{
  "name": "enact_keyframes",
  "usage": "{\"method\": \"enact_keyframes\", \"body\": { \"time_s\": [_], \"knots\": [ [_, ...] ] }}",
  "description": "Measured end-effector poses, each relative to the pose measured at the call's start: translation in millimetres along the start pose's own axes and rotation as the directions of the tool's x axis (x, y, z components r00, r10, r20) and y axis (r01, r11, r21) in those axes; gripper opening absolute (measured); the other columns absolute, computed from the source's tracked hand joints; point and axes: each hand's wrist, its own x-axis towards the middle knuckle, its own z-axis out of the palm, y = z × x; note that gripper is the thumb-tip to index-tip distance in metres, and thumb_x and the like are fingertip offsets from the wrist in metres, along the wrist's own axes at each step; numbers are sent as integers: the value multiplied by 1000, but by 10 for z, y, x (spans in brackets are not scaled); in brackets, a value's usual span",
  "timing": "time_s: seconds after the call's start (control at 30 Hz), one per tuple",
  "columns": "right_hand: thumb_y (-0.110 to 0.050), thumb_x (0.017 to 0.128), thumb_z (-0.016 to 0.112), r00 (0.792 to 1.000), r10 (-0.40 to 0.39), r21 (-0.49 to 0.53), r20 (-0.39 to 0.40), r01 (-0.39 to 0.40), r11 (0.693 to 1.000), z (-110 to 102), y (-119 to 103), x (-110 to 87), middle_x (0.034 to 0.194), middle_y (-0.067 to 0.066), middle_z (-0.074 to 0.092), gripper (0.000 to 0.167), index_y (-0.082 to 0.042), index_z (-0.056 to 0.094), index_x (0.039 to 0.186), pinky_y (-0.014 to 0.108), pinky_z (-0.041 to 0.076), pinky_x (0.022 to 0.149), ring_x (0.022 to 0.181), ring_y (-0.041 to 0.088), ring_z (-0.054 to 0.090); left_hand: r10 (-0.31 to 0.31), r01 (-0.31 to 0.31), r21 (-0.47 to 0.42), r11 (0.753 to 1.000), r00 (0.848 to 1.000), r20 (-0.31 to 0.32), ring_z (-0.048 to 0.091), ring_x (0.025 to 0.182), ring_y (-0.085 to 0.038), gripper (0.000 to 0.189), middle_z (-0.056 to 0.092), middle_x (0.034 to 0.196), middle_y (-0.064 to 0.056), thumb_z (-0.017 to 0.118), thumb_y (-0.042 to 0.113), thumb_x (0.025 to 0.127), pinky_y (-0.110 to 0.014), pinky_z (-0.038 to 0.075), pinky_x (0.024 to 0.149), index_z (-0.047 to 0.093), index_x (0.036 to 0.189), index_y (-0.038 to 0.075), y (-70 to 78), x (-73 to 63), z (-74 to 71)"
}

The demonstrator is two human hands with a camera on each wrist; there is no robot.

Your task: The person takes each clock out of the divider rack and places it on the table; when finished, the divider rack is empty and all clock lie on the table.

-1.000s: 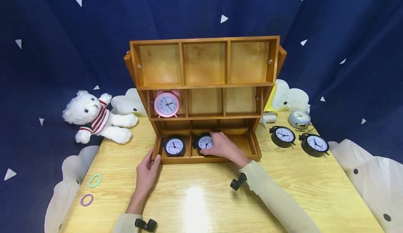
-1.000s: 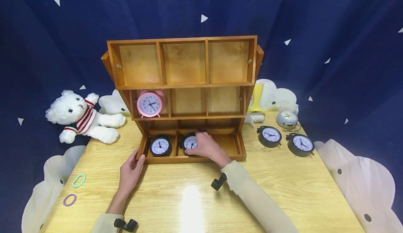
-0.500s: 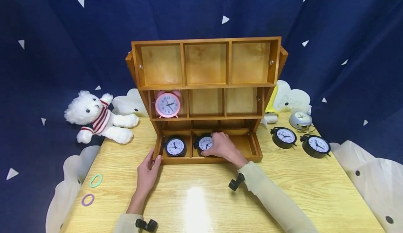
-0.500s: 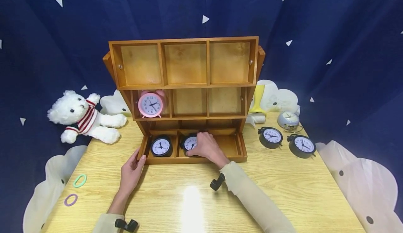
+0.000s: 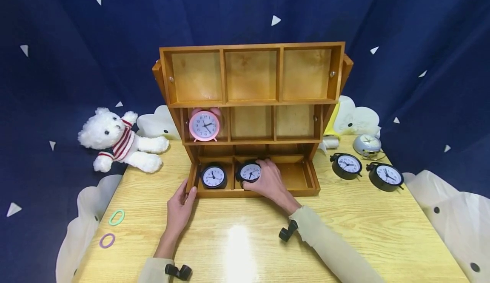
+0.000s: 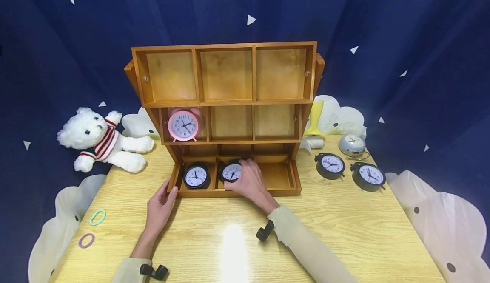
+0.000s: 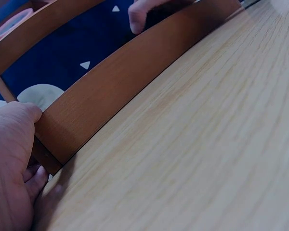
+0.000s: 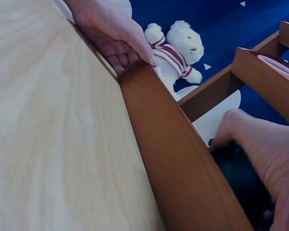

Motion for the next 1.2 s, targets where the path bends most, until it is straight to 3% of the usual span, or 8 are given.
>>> {"method": "enact_keyframes", "body": {
  "time_s": [0.23,0.7,1.03,1.2],
  "knots": [
    [-41,61,87,996,-11,52,-85,16,999,31,-7,-65,113,16,63,83,3,64,128,50,60,82,99,29,60,5,-5,-20,1000,1000,6,56,134,-30,52,55,150,-19,67,17,104,-12,46,103,53,151,1,-48,9,-11],
    [-33,58,93,990,-18,231,-141,50,972,-25,23,-138,122,12,58,86,-6,61,133,47,59,88,103,30,62,4,-4,-14,1000,1000,-1,57,132,-31,52,55,149,-20,69,13,103,-9,46,100,53,151,0,-57,16,-4],
    [-36,61,94,981,1,269,-193,52,962,-22,69,-206,130,15,58,90,-4,60,138,52,57,98,115,33,61,11,-11,12,1000,1000,6,57,132,-30,50,56,150,-19,66,18,105,-9,45,101,54,151,1,-53,6,-13],
    [-35,61,95,977,13,276,-212,48,960,-42,81,-253,129,17,66,90,-6,61,139,54,58,94,113,35,65,4,-4,8,1000,1000,-1,56,133,-31,51,56,149,-19,67,17,104,-10,46,102,54,151,1,-57,7,-10]
  ]
}}
